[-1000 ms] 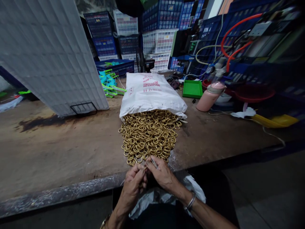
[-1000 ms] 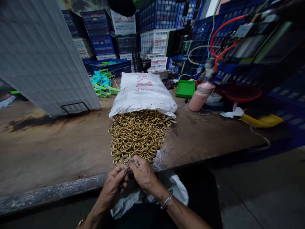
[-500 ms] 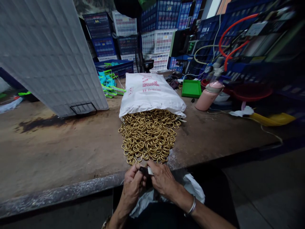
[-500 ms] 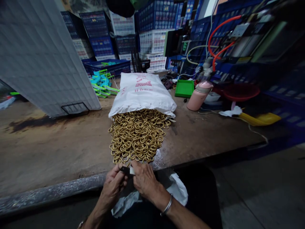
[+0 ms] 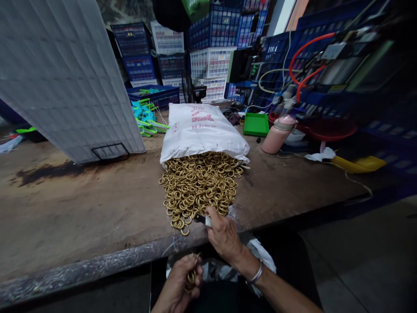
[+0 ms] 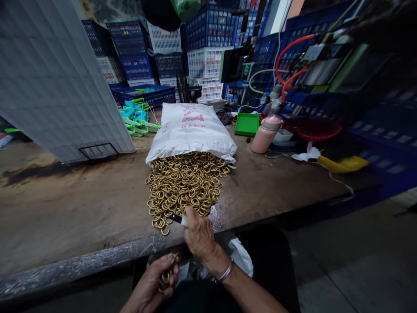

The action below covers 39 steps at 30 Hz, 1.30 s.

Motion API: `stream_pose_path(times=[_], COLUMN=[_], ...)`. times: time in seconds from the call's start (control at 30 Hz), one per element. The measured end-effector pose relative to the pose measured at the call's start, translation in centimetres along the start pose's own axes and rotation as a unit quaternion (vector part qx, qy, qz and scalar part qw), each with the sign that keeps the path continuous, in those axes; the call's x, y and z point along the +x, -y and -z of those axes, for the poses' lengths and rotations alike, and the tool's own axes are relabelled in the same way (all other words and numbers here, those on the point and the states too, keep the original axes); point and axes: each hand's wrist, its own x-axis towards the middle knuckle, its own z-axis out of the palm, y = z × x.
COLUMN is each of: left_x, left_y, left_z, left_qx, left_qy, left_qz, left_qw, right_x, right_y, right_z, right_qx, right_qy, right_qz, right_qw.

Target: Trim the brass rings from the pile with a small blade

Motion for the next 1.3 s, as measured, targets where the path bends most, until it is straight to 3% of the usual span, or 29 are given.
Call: stream_pose_path(times=[0.13,0.23,0.43,0.57,0.8,0.9,1.0,1.1,1.23,1.3], left_x=[2.1,3.6,6.5,7.1,4.1,1.8,0.1,-0.4,-0.1,0.3], left_y=[0.3,0.9,2.9,3.5,2.5,1.2,-0.6,-2.4,-3.7,-3.8], left_z=[-0.1,0.0,1.9,2.6,1.6,0.5,-1.1,-2.9,-4.4,-4.6], left_qx=[-0.065,-0.089,-0.108,-0.081,-0.023,0.073,0.139,0.153,0.189,0.205], left_qy=[-0.103,-0.136,-0.096,-0.079,-0.036,0.042,0.004,-0.086,-0.064,-0.055], left_qz=[0.028,0.021,-0.007,-0.022,-0.001,-0.006,-0.124,-0.227,-0.266,-0.270], left_qw=[0.992,0.986,0.990,0.993,0.999,0.996,0.982,0.958,0.943,0.939], right_x=[1.3,1.6,1.8,1.9,1.3,0.6,-0.1,-0.8,-1.2,-1.3], right_y=[-0.4,-0.6,-1.1,-1.5,-1.6,-1.5,-1.3,-1.1,-1.0,-1.0], right_z=[0.0,-0.1,-0.5,-0.7,-0.2,0.1,0.1,0.0,-0.1,-0.1], right_qx=[-0.053,-0.078,-0.052,-0.009,0.089,0.128,0.158,0.178,0.200,0.215], right_qy=[-0.013,-0.002,-0.011,-0.028,-0.079,-0.045,-0.003,0.029,0.042,0.038], right_qz=[-0.042,-0.059,-0.061,-0.047,0.032,0.060,0.090,0.114,0.134,0.110], right_qw=[0.998,0.995,0.997,0.998,0.992,0.989,0.983,0.977,0.970,0.970])
